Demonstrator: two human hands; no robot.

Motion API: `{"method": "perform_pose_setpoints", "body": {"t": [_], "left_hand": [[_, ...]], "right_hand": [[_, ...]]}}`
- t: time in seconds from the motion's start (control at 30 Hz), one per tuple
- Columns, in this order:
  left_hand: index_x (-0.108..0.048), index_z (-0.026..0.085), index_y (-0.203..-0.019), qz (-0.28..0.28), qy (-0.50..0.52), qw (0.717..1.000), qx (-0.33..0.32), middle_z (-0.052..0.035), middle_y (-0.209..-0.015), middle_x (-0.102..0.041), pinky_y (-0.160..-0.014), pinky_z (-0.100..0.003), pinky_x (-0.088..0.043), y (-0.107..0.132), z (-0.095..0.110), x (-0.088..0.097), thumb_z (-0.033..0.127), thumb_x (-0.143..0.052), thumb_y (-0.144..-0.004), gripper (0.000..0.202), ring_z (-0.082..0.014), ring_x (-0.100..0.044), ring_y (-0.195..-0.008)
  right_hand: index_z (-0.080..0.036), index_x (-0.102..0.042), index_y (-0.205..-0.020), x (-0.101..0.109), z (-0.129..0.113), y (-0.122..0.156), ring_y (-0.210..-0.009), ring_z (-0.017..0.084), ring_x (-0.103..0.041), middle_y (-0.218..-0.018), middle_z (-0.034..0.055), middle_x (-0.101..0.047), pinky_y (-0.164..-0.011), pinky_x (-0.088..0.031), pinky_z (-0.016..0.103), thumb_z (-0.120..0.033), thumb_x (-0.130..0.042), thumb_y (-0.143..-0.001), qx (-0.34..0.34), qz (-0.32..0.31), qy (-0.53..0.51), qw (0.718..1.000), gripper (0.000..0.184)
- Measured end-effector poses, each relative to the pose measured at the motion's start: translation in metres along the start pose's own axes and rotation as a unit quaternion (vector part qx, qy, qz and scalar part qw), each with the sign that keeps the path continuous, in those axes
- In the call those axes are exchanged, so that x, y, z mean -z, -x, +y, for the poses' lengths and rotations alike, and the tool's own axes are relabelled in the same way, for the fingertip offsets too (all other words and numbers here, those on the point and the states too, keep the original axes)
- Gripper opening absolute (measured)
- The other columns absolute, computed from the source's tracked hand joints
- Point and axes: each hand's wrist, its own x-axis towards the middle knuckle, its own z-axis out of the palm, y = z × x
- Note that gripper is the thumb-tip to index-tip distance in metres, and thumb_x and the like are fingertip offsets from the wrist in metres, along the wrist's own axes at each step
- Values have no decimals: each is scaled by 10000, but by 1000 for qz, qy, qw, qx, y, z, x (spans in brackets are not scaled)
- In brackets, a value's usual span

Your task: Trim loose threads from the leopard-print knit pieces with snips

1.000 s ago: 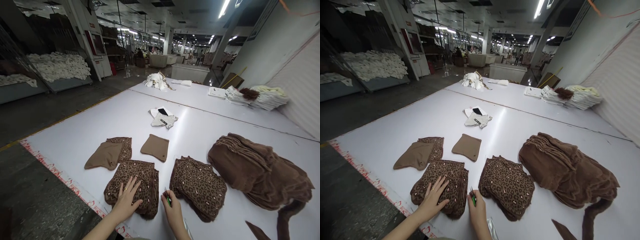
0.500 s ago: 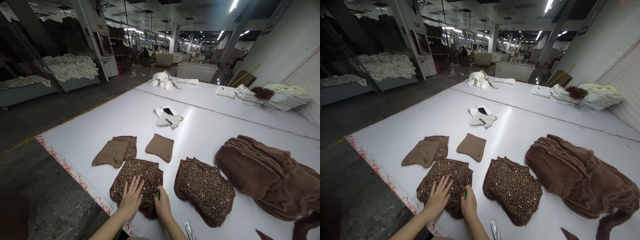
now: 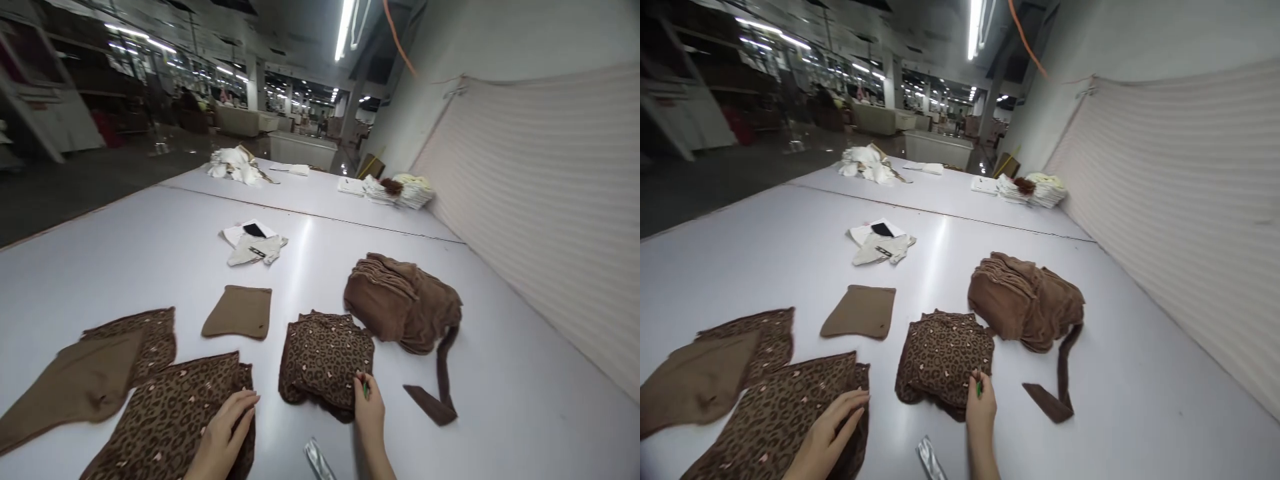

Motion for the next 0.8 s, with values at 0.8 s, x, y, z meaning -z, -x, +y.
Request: {"method": "perform_pose_setpoints", "body": {"t": [0.8], "left_hand": [[-608, 206, -928, -216, -155, 950, -164, -65, -1050, -574, -838, -397, -373, -114, 124, -152, 143, -536, -779, 177, -248, -498, -1002]], "right_hand": [[-231, -662, -878, 10, 50, -1, -805, 215, -624, -900, 59, -601, -735, -502, 318, -242, -521, -787, 1, -44, 104, 994, 168]]}}
